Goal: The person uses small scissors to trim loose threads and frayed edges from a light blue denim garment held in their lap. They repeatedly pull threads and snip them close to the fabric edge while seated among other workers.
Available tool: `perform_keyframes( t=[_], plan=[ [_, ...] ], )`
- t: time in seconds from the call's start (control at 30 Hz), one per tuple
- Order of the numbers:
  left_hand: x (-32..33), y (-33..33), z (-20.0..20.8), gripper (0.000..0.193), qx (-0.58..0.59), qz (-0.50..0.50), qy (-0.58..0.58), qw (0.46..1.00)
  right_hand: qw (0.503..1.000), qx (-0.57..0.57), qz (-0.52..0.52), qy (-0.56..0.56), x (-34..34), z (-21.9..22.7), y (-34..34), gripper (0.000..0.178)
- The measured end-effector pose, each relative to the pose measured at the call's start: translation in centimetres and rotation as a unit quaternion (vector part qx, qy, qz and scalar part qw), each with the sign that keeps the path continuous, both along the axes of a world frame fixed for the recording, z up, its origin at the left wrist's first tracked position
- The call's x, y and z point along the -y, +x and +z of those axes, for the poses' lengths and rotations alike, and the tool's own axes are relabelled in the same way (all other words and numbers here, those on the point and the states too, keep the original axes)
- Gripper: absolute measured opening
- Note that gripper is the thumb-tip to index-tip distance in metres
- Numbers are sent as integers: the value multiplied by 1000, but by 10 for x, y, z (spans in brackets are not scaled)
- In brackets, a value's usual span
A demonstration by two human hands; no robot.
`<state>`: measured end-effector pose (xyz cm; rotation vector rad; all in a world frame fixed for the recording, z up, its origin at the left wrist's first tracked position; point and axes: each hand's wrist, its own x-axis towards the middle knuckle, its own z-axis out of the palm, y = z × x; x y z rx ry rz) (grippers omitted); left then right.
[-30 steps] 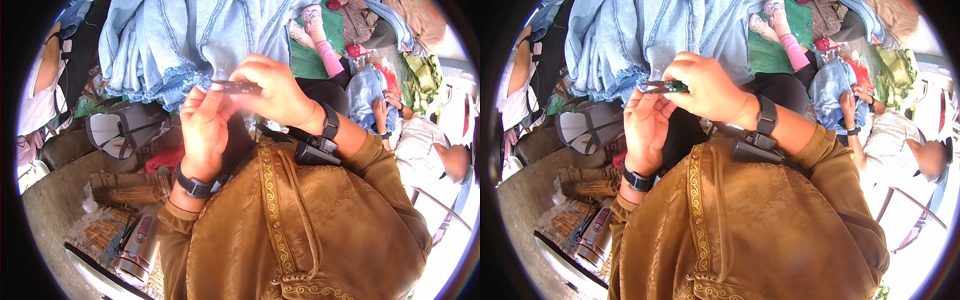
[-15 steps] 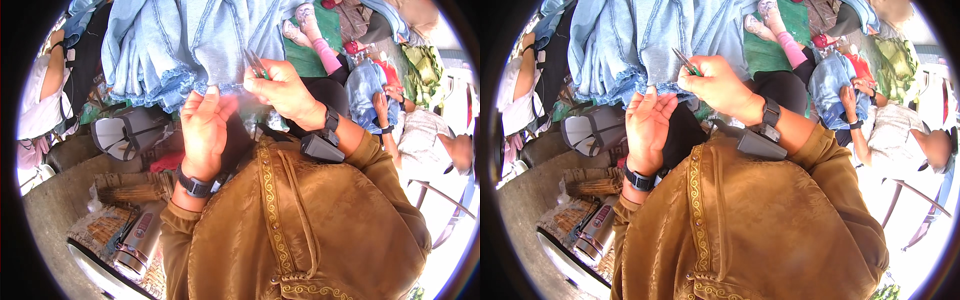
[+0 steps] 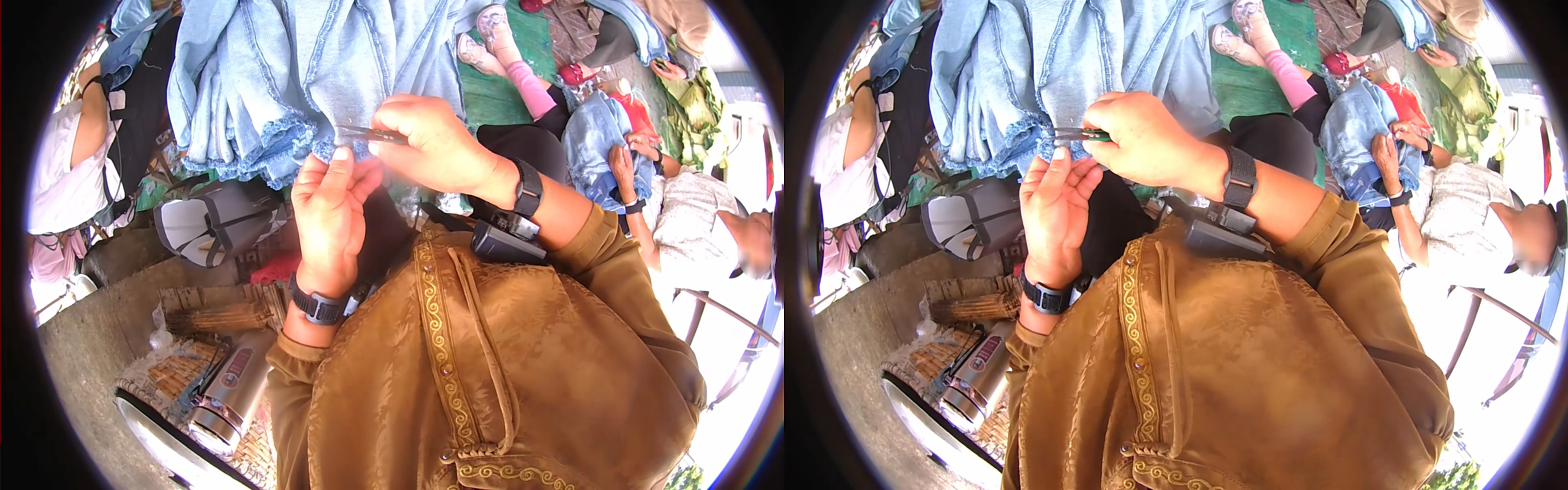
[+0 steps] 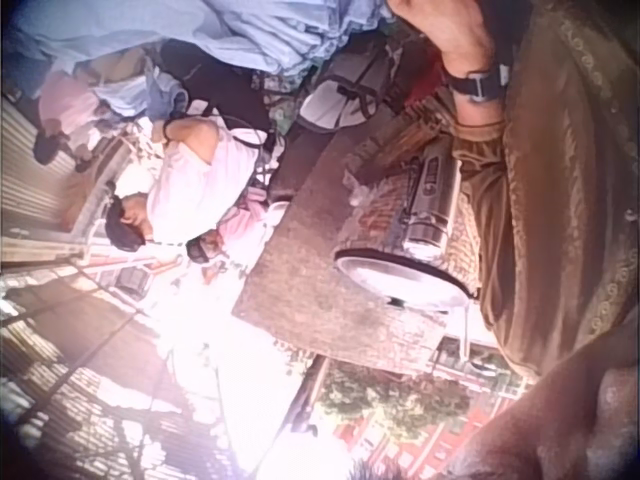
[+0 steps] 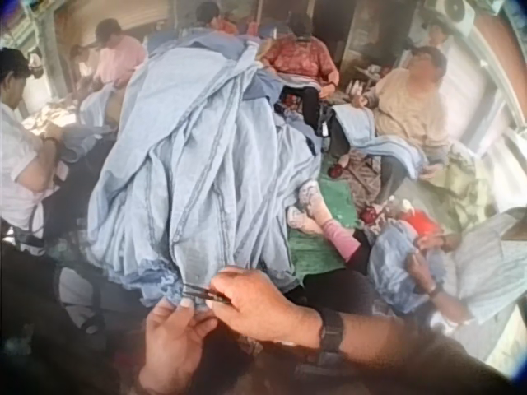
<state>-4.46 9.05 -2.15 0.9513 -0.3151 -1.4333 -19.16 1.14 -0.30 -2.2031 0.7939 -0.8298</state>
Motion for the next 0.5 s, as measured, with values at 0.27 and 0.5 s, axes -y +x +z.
perform_keyframes(
  t=[0.27,0.5],
  plan=[
    [-1,-8,-8,17,141,61,-142,978,932,132,-22,336,-3,-7,14,18],
    [1,0,-16,21,298,39,-141,943,934,63,3,351,8,11,10,20]
  ],
)
